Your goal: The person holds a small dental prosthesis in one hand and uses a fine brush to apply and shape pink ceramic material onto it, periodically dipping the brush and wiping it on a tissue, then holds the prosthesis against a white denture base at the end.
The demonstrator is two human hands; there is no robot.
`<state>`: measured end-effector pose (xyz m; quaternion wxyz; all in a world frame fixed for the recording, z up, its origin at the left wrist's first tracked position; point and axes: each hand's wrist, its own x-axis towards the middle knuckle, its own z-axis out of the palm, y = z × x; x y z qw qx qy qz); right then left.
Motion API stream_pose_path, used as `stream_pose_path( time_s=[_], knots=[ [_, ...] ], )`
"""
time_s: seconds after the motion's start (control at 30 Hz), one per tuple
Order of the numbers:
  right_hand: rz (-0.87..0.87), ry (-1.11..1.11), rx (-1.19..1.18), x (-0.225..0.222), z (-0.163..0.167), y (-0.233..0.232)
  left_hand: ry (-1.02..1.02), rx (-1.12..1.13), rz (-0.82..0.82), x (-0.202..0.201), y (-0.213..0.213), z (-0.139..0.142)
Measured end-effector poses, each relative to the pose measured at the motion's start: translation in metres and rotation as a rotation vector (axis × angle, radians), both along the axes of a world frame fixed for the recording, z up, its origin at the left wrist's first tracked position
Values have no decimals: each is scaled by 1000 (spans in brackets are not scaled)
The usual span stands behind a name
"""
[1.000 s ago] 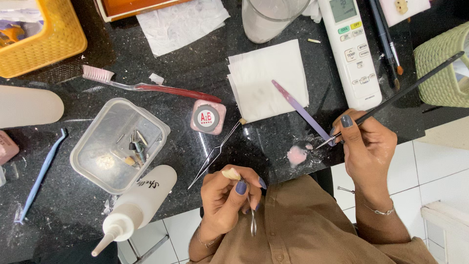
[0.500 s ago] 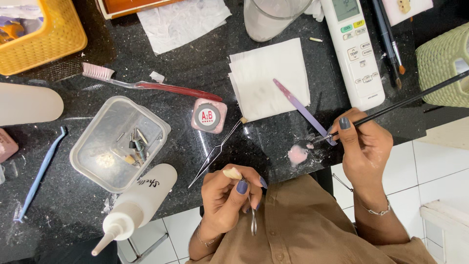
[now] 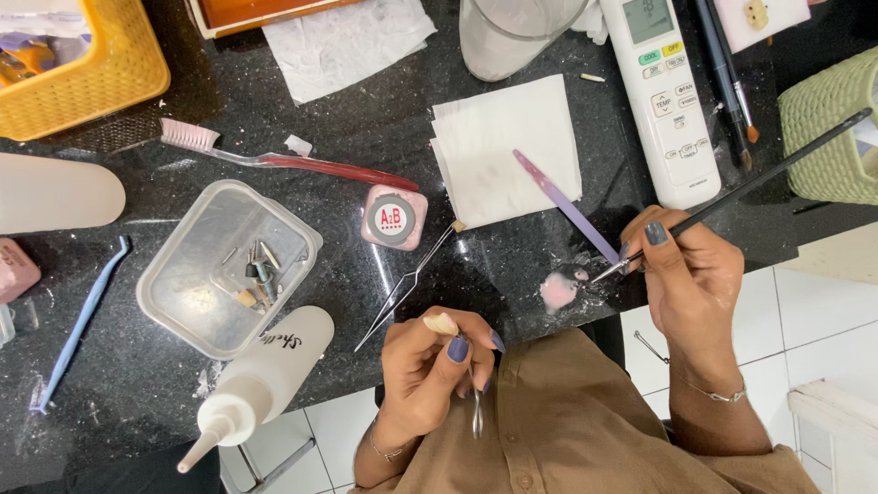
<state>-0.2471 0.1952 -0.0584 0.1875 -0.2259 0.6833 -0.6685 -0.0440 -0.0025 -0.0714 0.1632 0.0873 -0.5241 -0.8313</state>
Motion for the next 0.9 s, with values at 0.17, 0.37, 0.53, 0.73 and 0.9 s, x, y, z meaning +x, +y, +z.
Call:
stream_pose_path(
  time_s=[0.17, 0.37, 0.53, 0.73, 0.9],
  knots=[
    [56, -47, -229, 13, 4, 0, -26, 7, -52, -4, -5, 5],
    [145, -40, -442, 65, -2, -29, 3, 17, -73, -5, -13, 8],
    [187, -101, -479, 76, -10, -43, -3, -4, -89, -6, -19, 7],
    [176, -107, -435, 77, -17, -42, -18, -11, -137, -5, -26, 6],
    [180, -91, -413, 76, -18, -38, -20, -21, -134, -5, -26, 7]
  ],
)
